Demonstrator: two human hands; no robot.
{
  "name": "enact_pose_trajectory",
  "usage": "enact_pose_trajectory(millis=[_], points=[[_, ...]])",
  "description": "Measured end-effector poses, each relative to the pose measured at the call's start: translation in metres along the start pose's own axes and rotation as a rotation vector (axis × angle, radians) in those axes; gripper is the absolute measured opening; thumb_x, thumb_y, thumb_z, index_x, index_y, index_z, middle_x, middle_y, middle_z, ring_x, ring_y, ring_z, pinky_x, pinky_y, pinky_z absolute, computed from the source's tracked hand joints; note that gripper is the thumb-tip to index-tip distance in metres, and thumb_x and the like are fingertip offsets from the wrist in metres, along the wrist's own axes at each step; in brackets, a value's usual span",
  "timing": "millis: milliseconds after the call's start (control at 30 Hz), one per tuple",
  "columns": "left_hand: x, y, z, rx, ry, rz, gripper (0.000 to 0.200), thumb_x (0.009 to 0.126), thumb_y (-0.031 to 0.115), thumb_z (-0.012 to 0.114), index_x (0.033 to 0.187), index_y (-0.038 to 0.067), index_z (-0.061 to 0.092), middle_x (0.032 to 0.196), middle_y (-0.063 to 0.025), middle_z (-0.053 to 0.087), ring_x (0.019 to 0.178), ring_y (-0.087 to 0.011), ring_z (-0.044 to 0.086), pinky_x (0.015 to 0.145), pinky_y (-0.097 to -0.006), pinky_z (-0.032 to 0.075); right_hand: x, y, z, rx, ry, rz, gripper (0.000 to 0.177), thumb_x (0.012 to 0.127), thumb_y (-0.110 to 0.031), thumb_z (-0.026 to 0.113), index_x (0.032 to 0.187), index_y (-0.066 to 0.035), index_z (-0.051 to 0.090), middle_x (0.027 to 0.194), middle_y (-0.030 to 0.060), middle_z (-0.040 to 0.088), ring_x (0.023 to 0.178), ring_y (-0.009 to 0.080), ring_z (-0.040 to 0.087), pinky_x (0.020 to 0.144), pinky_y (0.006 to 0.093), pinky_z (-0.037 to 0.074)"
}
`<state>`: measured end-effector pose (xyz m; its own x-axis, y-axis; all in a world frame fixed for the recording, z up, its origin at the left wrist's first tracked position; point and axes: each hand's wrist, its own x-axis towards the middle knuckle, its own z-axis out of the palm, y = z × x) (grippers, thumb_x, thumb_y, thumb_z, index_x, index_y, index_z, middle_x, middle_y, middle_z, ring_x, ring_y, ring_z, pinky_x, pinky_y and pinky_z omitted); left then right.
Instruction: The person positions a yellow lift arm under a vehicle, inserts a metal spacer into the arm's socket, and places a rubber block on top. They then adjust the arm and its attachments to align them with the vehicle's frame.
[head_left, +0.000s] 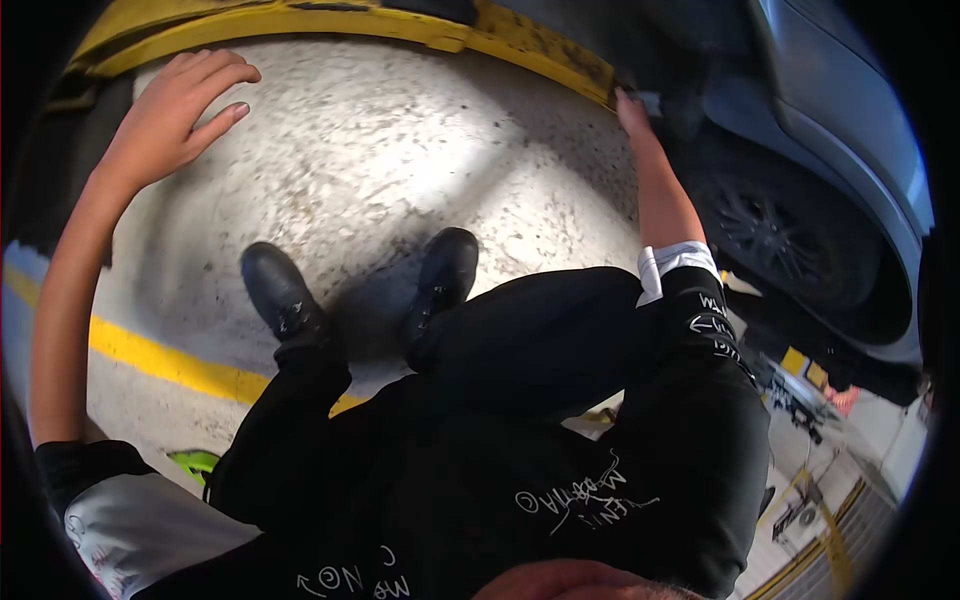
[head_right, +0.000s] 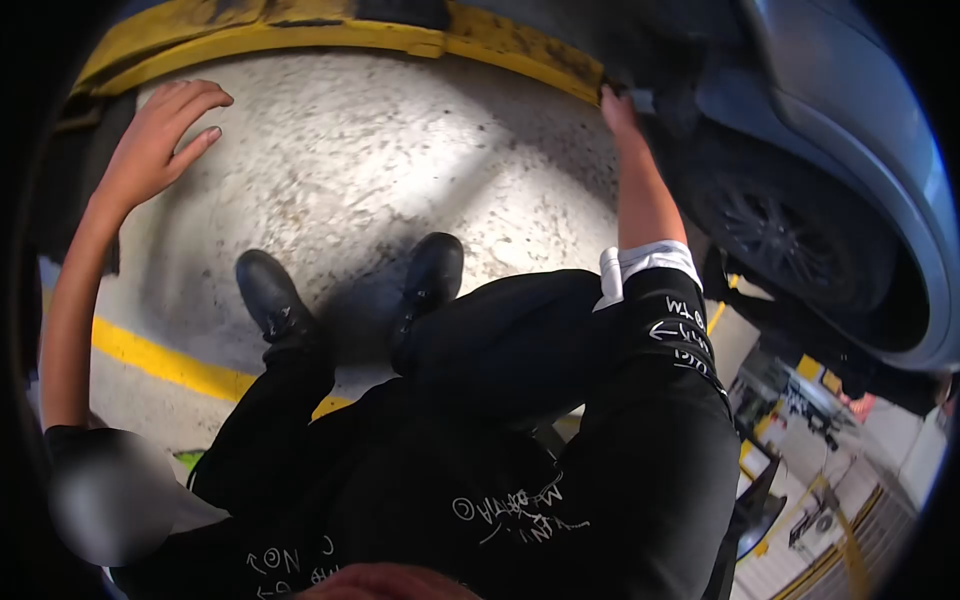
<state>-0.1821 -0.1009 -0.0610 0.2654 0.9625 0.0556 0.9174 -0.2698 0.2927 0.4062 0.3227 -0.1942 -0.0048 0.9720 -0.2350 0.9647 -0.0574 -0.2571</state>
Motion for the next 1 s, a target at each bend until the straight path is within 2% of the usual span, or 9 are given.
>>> enact_pose_trajectory(millis=[200, 367, 467, 533, 700, 767, 833, 900, 1000], points=[[-0.053, 0.027, -0.078, -0.002, -0.313, -0.226, 0.03, 0.095, 0.021, 0.064, 0.12, 0.005, 0.061, 0.123, -0.0144, 0.063, 0.118, -0.0358, 0.056, 0.105, -0.0449, 0.042, -0.005, -0.037, -0.005, 0.275, -0.181, 0.096, 0.066, 0.099, -0.051, 0.055, 0.145, -0.003, 0.052, 0.13, 0.0146, 0.064, 0.121, 0.0214, 0.059, 0.096, 0.0387, 0.049], [-0.113, 0.057, -0.1, 0.14, -0.111, -0.167, 0.025, 0.092, 0.015, 0.068, 0.114, 0.003, 0.065, 0.111, -0.0161, 0.066, 0.109, -0.0363, 0.06, 0.099, -0.043, 0.045, 0.026, -0.011, 0.01, 0.427, -0.166, 0.162, 0.058, 0.098, -0.046, 0.06, 0.14, -0.007, 0.058, 0.122, 0.0096, 0.069, 0.114, 0.022, 0.063, 0.088, 0.0404, 0.052], [-0.114, 0.067, -0.095, -0.146, -0.21, -0.411, 0.024, 0.088, 0.011, 0.07, 0.111, 0.003, 0.066, 0.11, -0.0163, 0.067, 0.11, -0.0368, 0.062, 0.097, -0.0414, 0.047, 0.012, -0.005, 0.01, 0.404, -0.096, -0.008, 0.047, 0.097, -0.041, 0.063, 0.129, -0.008, 0.067, 0.116, 0.0068, 0.072, 0.106, 0.0232, 0.067, 0.087, 0.0399, 0.052], [-0.083, 0.062, -0.079, -0.256, -0.226, -0.405, 0.023, 0.088, 0.011, 0.071, 0.109, 0.003, 0.067, 0.11, -0.0161, 0.067, 0.108, -0.037, 0.063, 0.096, -0.0412, 0.048, -0.002, 0.001, 0.007, 0.394, 0.007, -0.073, 0.044, 0.091, -0.044, 0.069, 0.109, -0.005, 0.076, 0.097, 0.0123, 0.077, 0.1, 0.0245, 0.072, 0.088, 0.0382, 0.053], [0.07, 0.066, -0.013, -0.275, -0.175, 0.036, 0.025, 0.091, 0.016, 0.07, 0.113, 0.005, 0.067, 0.117, -0.0148, 0.065, 0.115, -0.0357, 0.059, 0.1, -0.0428, 0.046, -0.015, 0.06, 0.01, 0.307, 0.283, 0.2, 0.049, 0.082, -0.047, 0.077, 0.103, -0.003, 0.077, 0.105, 0.0185, 0.076, 0.105, 0.035, 0.071, 0.094, 0.0427, 0.052], [0.148, 0.077, 0.027, -0.262, -0.139, 0.226, 0.034, 0.09, 0.022, 0.072, 0.12, 0.007, 0.065, 0.124, -0.0131, 0.064, 0.121, -0.0348, 0.057, 0.103, -0.0433, 0.045, -0.008, 0.091, 0.02, 0.324, 0.602, 0.169, 0.053, 0.078, -0.048, 0.082, 0.099, 0.0, 0.076, 0.11, 0.0209, 0.074, 0.108, 0.0359, 0.07, 0.095, 0.0434, 0.052], [0.224, 0.094, 0.074, -0.14, -0.059, 0.375, 0.056, 0.091, 0.039, 0.071, 0.136, 0.008, 0.056, 0.137, -0.0155, 0.057, 0.127, -0.0353, 0.055, 0.108, -0.0465, 0.043, -0.016, 0.085, -0.004, 0.389, 0.447, 0.267, 0.06, 0.075, -0.05, 0.085, 0.102, 0.003, 0.074, 0.116, 0.0215, 0.073, 0.11, 0.0349, 0.069, 0.096, 0.0431, 0.051], [0.291, 0.125, 0.119, -0.039, -0.054, 0.289, 0.072, 0.088, 0.047, 0.073, 0.144, 0.007, 0.049, 0.144, -0.0199, 0.052, 0.13, -0.0374, 0.053, 0.11, -0.0487, 0.042, -0.017, 0.096, -0.005, 0.563, 0.604, -0.213, 0.067, 0.074, -0.053, 0.086, 0.109, 0.003, 0.071, 0.116, 0.018, 0.073, 0.109, 0.0309, 0.069, 0.097, 0.0422, 0.051], [0.371, 0.151, 0.189, 0.021, 0.152, 0.304, 0.088, 0.082, 0.053, 0.079, 0.148, 0.006, 0.043, 0.145, -0.0222, 0.049, 0.132, -0.0376, 0.052, 0.112, -0.0497, 0.042, -0.011, 0.087, -0.02, 0.501, 0.287, -0.029, 0.076, 0.073, -0.054, 0.086, 0.12, 0.002, 0.066, 0.118, 0.0159, 0.072, 0.112, 0.0278, 0.068, 0.1, 0.0413, 0.049]])
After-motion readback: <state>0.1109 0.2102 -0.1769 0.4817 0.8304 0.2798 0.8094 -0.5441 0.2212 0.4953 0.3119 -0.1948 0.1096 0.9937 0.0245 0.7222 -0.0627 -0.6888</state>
